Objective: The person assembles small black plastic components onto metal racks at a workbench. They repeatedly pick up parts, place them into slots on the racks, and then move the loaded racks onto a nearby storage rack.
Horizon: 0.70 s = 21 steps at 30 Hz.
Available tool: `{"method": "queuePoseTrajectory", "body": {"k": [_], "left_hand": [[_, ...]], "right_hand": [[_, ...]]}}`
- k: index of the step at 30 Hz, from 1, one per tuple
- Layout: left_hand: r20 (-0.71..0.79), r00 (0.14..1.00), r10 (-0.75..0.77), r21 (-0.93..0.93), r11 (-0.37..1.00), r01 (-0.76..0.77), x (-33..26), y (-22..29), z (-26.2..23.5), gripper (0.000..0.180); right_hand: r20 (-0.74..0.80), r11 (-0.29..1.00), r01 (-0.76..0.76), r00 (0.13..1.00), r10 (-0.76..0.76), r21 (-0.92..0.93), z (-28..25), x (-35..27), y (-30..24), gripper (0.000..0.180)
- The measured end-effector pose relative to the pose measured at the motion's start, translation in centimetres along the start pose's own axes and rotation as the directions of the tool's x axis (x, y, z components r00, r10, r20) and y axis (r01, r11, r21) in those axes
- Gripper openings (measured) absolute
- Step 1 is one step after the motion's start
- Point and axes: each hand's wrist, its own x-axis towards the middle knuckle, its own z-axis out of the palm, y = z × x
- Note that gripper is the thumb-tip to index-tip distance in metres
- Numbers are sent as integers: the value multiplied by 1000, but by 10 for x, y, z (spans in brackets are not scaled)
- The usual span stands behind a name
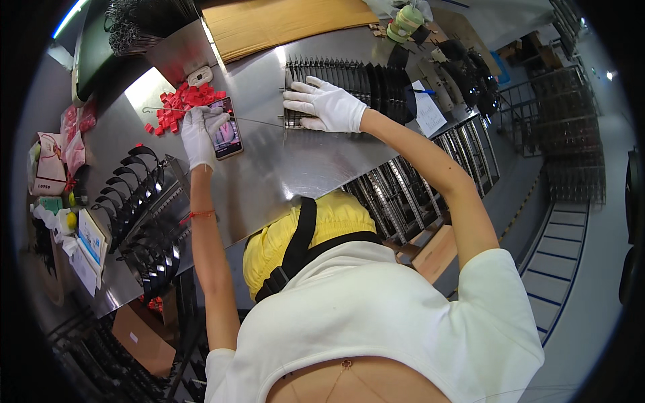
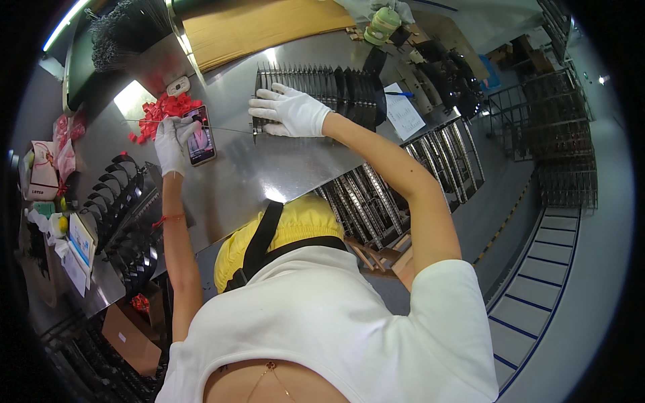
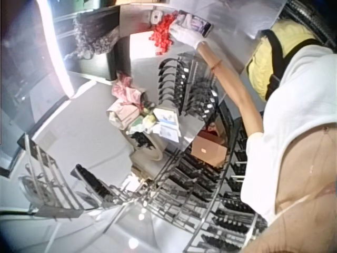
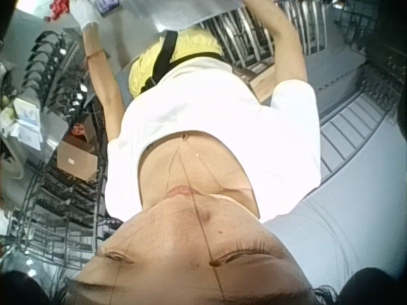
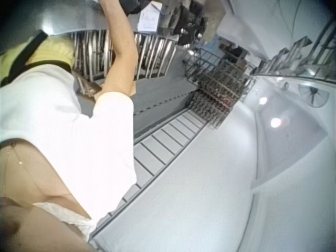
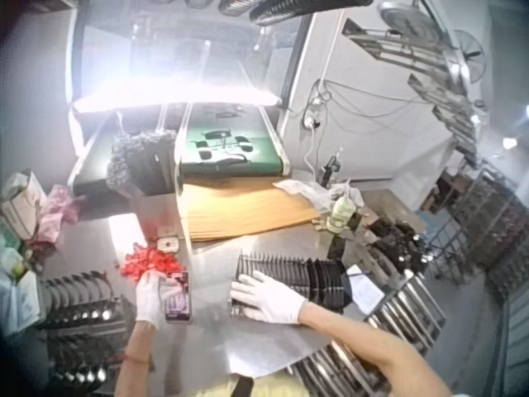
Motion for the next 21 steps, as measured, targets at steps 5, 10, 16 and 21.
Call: {"method": "queuePoseTrajectory", "body": {"k": [5, 10, 16, 21], "left_hand": [[-249, 947, -205, 8, 977, 214, 14, -41, -43, 34], [-276, 919, -282, 49, 951, 306, 8, -42, -44, 33], [-49, 994, 95, 67, 994, -91, -13, -17, -7, 30], [-77, 991, 106, 103, 990, -98, -26, -18, 0, 30]], "right_hand": [[-20, 1000, -4, 1000, 4, 8, 4, 1, 0, 52], [1, 1000, -4, 1000, 4, 16, 1, 3, -3, 52], [21, 1000, -12, 1000, 11, 16, 3, 2, -2, 55], [-7, 1000, -8, 1000, 8, 28, 5, -1, 0, 52]]}}
